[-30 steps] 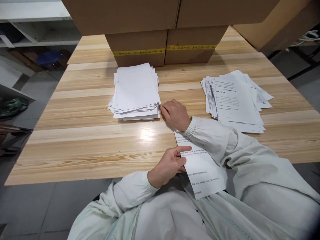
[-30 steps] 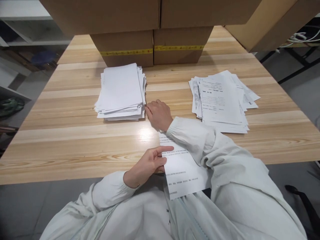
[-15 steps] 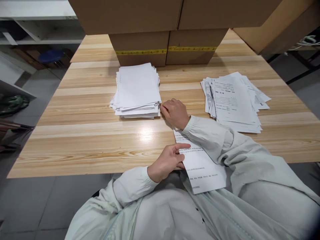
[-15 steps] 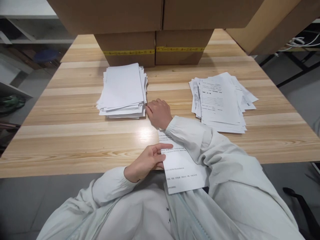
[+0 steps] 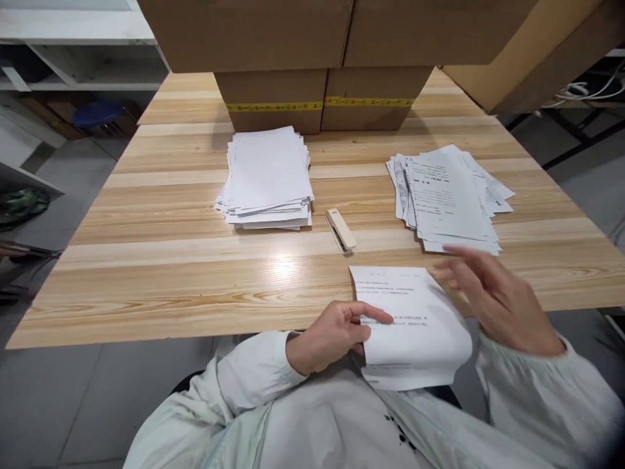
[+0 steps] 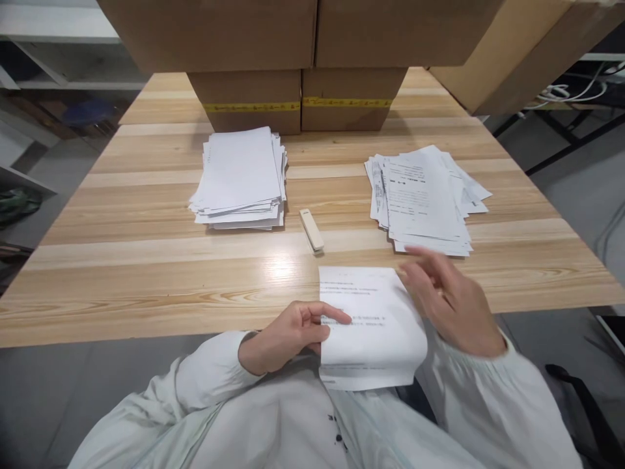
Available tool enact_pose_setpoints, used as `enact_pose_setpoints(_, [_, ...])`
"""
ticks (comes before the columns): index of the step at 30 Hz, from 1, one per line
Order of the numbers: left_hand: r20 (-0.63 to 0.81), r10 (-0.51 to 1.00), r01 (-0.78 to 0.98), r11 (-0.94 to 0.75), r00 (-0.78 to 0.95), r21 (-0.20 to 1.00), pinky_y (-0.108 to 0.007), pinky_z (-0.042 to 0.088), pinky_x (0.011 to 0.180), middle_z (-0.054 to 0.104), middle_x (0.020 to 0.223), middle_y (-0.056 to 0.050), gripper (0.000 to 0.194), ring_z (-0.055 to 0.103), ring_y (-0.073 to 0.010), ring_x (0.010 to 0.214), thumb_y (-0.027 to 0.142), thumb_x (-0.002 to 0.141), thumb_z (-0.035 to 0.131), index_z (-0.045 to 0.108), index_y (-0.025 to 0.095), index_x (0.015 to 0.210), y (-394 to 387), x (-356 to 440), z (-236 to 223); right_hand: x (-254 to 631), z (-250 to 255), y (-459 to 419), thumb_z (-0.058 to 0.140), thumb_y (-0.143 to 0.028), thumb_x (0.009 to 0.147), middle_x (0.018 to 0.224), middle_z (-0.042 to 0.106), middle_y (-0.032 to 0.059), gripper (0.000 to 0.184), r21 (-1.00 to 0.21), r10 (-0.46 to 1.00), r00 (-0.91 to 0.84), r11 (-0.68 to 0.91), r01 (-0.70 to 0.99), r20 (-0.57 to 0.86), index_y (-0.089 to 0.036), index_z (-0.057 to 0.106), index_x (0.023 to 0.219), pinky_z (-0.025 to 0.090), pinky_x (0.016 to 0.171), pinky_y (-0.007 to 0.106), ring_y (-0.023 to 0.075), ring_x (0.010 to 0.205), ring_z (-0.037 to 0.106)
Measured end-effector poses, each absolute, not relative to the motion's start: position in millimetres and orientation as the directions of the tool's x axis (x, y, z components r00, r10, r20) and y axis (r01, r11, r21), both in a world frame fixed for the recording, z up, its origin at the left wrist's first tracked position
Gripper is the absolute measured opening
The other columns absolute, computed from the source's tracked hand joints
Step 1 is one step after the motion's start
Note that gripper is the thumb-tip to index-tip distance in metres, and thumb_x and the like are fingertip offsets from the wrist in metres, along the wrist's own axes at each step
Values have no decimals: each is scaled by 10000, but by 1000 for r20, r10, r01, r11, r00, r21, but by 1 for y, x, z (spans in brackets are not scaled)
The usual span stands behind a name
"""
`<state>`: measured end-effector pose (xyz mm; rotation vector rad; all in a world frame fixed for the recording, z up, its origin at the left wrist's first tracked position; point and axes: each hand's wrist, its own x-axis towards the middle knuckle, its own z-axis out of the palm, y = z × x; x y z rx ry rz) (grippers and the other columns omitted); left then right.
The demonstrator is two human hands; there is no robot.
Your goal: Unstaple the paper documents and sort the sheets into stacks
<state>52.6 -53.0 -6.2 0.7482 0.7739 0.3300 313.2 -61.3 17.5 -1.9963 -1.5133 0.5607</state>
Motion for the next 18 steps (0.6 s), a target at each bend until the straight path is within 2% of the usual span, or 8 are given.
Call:
enact_pose_setpoints(2, [-413, 589, 39, 543, 695, 839, -220, 494, 579, 711, 779, -45, 331, 586, -94, 563, 122, 842, 510, 742, 155, 1075, -57, 55, -2, 330, 3, -103, 580, -617, 829, 1048, 761, 121, 453, -762, 921, 283, -382, 523, -268, -409, 646, 1226, 547, 833, 459, 321, 974, 716])
enact_pose_setpoints(5, [-28, 734, 12, 27, 679, 1000, -246, 552, 720, 756, 1045, -67, 383, 693, -149, 794, 85, 866, 437, 749, 185, 1064, -60, 59, -1, 339, -16, -138, 738, -614, 656, 1090, 755, 111, 564, -851, 868, 318, -464, 245, -382, -403, 696, 1177, 597, 713, 403, 334, 931, 729])
enact_pose_setpoints(8, [358, 670, -52, -431, 651, 901, -227, 568, 788, 754, 1078, -44, 507, 712, -150, 937, 7, 816, 393, 700, 214, 1161, -58, 59, -4, 332, -21, -143, 861, -514, 468, 859, 772, 60, 458, -887, 791, 503, -451, 94, -349, -324, 761, 872, 608, 652, 377, 294, 727, 722])
enact_pose_setpoints(11, [489, 575, -28, -628, 656, 777, -201, 582, 770, 738, 1122, -31, 583, 711, -126, 961, -21, 813, 367, 628, 248, 1259, -51, 56, -3, 322, -10, -127, 868, -485, 438, 713, 743, 47, 385, -889, 750, 551, -456, 30, -366, -264, 735, 723, 598, 590, 394, 285, 634, 689])
enact_pose_setpoints(13, [554, 571, 6, -700, 606, 715, -210, 586, 825, 720, 1178, -55, 547, 702, -129, 1026, -26, 846, 361, 618, 229, 1255, -44, 54, 3, 320, 2, -102, 834, -488, 520, 692, 723, 48, 341, -878, 747, 614, -445, 178, -254, -229, 732, 717, 562, 539, 375, 270, 616, 663])
enact_pose_setpoints(15, [622, 594, 68, -749, 511, 659, -233, 575, 905, 702, 1221, -94, 475, 683, -142, 1102, -21, 881, 373, 634, 193, 1215, -33, 48, 12, 327, 12, -64, 777, -442, 639, 678, 693, 49, 266, -826, 723, 689, -361, 432, 45, -189, 718, 696, 518, 547, 341, 235, 625, 635])
enact_pose_setpoints(17, [662, 621, 155, -768, 420, 622, -269, 554, 975, 695, 1238, -107, 419, 662, -149, 1153, 2, 909, 397, 646, 187, 1191, -16, 38, 20, 345, 16, -17, 679, -367, 772, 800, 711, 73, 223, -807, 642, 678, -152, 570, 358, -152, 732, 796, 516, 676, 352, 211, 713, 643])
enact_pose_setpoints(18, [669, 635, 204, -766, 386, 610, -278, 554, 977, 702, 1225, -92, 402, 664, -147, 1146, 22, 919, 412, 650, 204, 1187, -5, 31, 23, 357, 14, 8, 610, -334, 835, 882, 722, 99, 245, -842, 620, 670, -28, 539, 409, -130, 741, 874, 512, 726, 358, 200, 753, 649])
